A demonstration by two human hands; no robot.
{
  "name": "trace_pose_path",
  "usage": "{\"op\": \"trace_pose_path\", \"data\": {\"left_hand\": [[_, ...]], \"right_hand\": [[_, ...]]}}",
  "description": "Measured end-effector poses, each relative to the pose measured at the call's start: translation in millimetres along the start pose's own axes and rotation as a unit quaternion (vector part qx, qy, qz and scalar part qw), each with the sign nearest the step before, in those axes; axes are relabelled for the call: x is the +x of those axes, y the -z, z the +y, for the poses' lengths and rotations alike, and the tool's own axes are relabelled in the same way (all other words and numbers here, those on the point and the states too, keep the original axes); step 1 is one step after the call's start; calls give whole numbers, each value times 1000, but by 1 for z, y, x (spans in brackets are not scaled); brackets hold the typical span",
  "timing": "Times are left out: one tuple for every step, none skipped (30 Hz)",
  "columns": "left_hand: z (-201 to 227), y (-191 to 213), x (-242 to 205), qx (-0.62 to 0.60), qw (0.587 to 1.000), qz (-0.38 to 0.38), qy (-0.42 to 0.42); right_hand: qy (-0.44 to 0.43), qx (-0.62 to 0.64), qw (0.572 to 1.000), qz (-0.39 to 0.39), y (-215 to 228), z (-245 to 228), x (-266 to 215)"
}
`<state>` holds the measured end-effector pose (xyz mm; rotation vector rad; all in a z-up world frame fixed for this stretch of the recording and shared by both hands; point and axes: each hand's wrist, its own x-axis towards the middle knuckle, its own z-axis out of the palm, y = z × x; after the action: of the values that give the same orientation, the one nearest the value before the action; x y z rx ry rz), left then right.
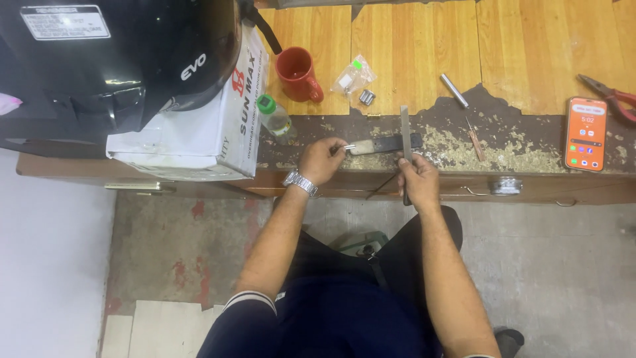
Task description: The person files a small cylindrical metal part on a wooden workbench using a metal file. They repeatedly hold the part with the left hand and file its surface with the right hand, pausing occasionally to inspect the part before resuming filing.
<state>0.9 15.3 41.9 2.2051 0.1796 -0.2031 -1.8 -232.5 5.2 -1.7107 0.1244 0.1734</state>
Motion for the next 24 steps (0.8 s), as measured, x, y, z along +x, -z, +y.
{"op": "trace_pose_path", "data": {"left_hand": [[1,2,-1,-2,1000,1,-2],[2,4,-2,-2,1000,-7,-3],[3,5,-3,-2,1000,-15,-4],[3,7,-4,-3,1000,-15,-6],[3,8,-5,-16,999,-28,-7],[4,10,-5,-28,999,-41,-10],[5,12,-3,-29,999,-40,-13],[7,15,-2,-26,997,-62,-30],[8,17,0,-23,995,-84,-47],[3,15,4,-24,995,-86,-49],[-1,13,9,-21,994,-94,-52],[-5,12,14,-19,993,-100,-54],[-5,13,17,-20,993,-100,-56],[-6,13,17,-15,993,-97,-60],[-8,13,18,-10,993,-93,-65],[-12,11,20,-11,993,-95,-62],[-15,9,21,-4,994,-87,-61],[-16,6,25,3,995,-81,-64],[-16,5,22,3,994,-85,-64],[-17,5,19,7,994,-73,-77],[-17,5,16,11,994,-61,-89],[-18,5,18,11,994,-63,-89],[-19,4,19,12,992,-60,-108],[-21,4,20,12,990,-57,-126]], "right_hand": [[2,-2,1000,1,0,1,0],[3,9,1000,2,-1,2,0],[3,21,1000,3,-1,2,0],[5,20,1000,4,-1,2,-1],[1,13,1000,6,-1,1,-1],[-2,6,1000,9,-1,0,-1],[0,5,1000,11,-1,1,0],[-6,-7,1000,13,-2,2,0],[-13,-19,1000,15,-2,4,1],[-14,-20,1000,18,-5,0,-2],[-22,-43,999,25,-8,-3,-4],[-28,-67,997,31,-11,-8,-4],[-27,-68,997,32,-16,-21,-13],[-23,-81,996,25,-22,-34,-23],[-19,-95,995,17,-28,-46,-33],[-23,-96,995,16,-39,-61,-41],[-22,-111,994,5,-50,-76,-48],[-20,-125,992,-3,-60,-92,-54],[-23,-125,992,0,-66,-90,-53],[-14,-116,993,-17,-71,-88,-50],[-6,-106,994,-33,-77,-86,-48],[-8,-106,994,-32,-79,-87,-47],[-5,-109,993,-34,-82,-87,-46],[-3,-112,993,-38,-85,-88,-46]]}}
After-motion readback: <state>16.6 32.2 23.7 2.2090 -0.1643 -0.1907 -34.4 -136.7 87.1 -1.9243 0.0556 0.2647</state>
